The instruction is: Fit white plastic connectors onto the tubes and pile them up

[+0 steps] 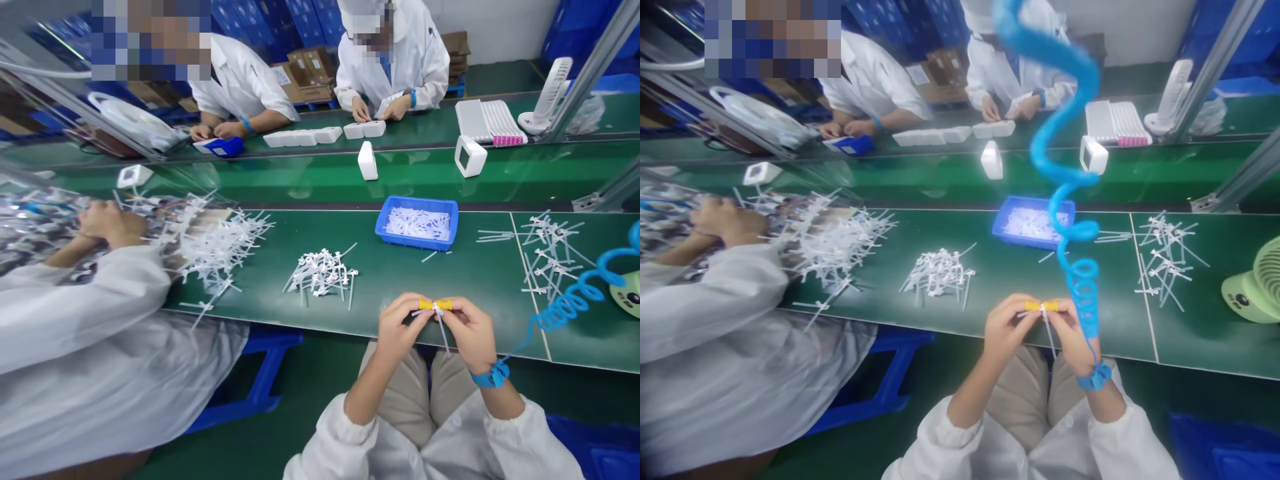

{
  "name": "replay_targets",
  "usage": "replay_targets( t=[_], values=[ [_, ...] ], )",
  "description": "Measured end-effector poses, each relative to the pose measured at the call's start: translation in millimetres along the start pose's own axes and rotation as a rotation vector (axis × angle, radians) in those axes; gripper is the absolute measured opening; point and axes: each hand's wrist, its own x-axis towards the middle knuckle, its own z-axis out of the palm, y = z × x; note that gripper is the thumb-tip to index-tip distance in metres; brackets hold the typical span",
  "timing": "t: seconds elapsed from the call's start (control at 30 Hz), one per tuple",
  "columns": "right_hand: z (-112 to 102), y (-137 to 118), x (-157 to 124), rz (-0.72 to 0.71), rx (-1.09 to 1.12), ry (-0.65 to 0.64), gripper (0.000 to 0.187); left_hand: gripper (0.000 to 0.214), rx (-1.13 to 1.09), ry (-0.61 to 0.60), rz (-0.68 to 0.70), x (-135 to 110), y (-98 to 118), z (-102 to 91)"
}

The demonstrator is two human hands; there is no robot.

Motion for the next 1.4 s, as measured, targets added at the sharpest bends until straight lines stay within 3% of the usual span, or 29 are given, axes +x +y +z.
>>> replay_targets(
  t=[0.27, 0.47, 0.63, 0.73, 0.83, 0.93, 1.03, 1.13, 1.2, 1.3, 1.4],
  values=[
    [-5, -3, -3, -0.031, -0.142, -0.008, 0.015, 0.02, -0.029, -0.013, -0.032, -2, -4, -3.2],
    [2, 4, 5, 0.058, -0.063, 0.013, 0.018, 0.023, -0.032, -0.025, -0.124, 3, -10, 0.3],
    [12, 9, 11, 0.039, -0.022, -0.01, 0.018, 0.023, -0.149, 0.078, -0.25, 5, -13, 3.2],
    [16, 8, 10, -0.023, -0.11, 0.0, 0.015, 0.025, -0.163, 0.083, -0.316, 16, -9, -0.3],
    [19, 8, 8, -0.122, -0.21, 0.011, 0.013, 0.024, -0.049, 0.051, -0.26, 46, 6, 0.1],
    [19, 8, 6, -0.177, -0.266, 0.004, 0.016, 0.02, 0.081, -0.013, -0.113, 86, 31, 17.2],
    [19, 8, 5, -0.21, -0.266, -0.003, 0.017, 0.016, 0.212, -0.137, 0.06, 119, 54, 48.9],
    [19, 8, 6, -0.234, -0.263, -0.017, 0.015, 0.013, 0.384, -0.328, 0.148, 134, 60, 77.6],
    [19, 8, 6, -0.244, -0.267, -0.005, 0.013, 0.023, 0.471, -0.426, 0.155, 132, 53, 84.7],
    [19, 8, 6, -0.254, -0.266, 0.003, 0.017, 0.036, 0.5, -0.43, 0.12, 117, 24, 66.7],
    [18, 8, 4, -0.26, -0.26, -0.026, 0.018, 0.036, 0.535, -0.34, 0.062, 94, -16, 15.3]
  ],
)
